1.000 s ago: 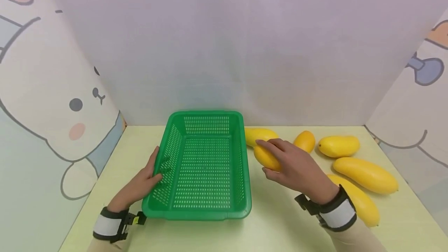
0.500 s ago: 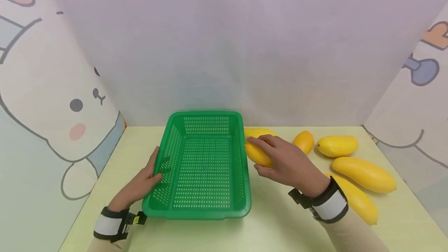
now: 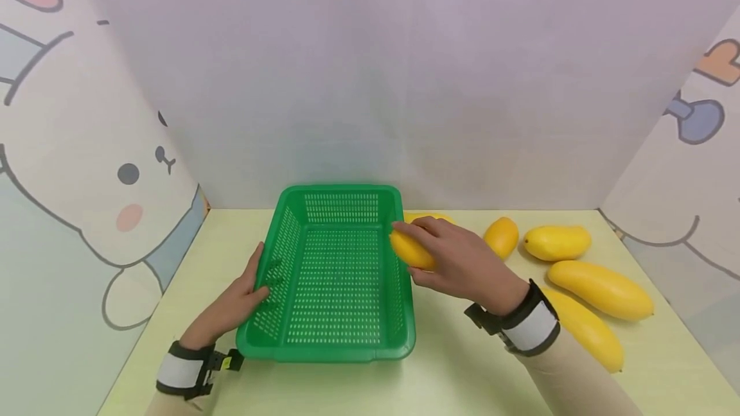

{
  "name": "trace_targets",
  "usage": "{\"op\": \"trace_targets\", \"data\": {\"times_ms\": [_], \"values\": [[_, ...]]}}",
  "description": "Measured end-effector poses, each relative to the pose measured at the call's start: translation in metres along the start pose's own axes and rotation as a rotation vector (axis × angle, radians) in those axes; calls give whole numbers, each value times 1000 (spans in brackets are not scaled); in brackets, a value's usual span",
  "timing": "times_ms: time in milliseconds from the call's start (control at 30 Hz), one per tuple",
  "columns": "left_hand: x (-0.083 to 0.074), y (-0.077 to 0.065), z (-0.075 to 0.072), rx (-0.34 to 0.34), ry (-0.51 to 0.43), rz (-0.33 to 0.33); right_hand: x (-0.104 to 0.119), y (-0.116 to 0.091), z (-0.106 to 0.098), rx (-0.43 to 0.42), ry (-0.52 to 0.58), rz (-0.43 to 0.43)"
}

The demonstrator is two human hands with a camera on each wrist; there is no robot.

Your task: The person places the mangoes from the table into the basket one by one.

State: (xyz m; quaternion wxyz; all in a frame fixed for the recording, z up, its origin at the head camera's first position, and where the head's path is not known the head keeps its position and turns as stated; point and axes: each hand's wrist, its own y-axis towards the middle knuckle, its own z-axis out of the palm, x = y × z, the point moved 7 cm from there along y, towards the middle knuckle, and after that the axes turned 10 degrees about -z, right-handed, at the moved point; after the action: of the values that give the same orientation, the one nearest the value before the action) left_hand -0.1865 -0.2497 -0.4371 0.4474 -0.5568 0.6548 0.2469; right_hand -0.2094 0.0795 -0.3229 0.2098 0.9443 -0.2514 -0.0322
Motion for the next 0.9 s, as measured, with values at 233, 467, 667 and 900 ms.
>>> {"op": "trace_targets", "data": {"times_ms": [233,467,667,900], "values": [[1,0,1,4,3,-2,2,11,1,23,-1,-21],[0,1,0,-7,9,-5,4,28,2,21,-14,-79],[2,4,1,-18,17,-2,3,40,7,21,-19,-109],[4,4,0,-23,6,-14,4,56,14,67,1,-127]]}}
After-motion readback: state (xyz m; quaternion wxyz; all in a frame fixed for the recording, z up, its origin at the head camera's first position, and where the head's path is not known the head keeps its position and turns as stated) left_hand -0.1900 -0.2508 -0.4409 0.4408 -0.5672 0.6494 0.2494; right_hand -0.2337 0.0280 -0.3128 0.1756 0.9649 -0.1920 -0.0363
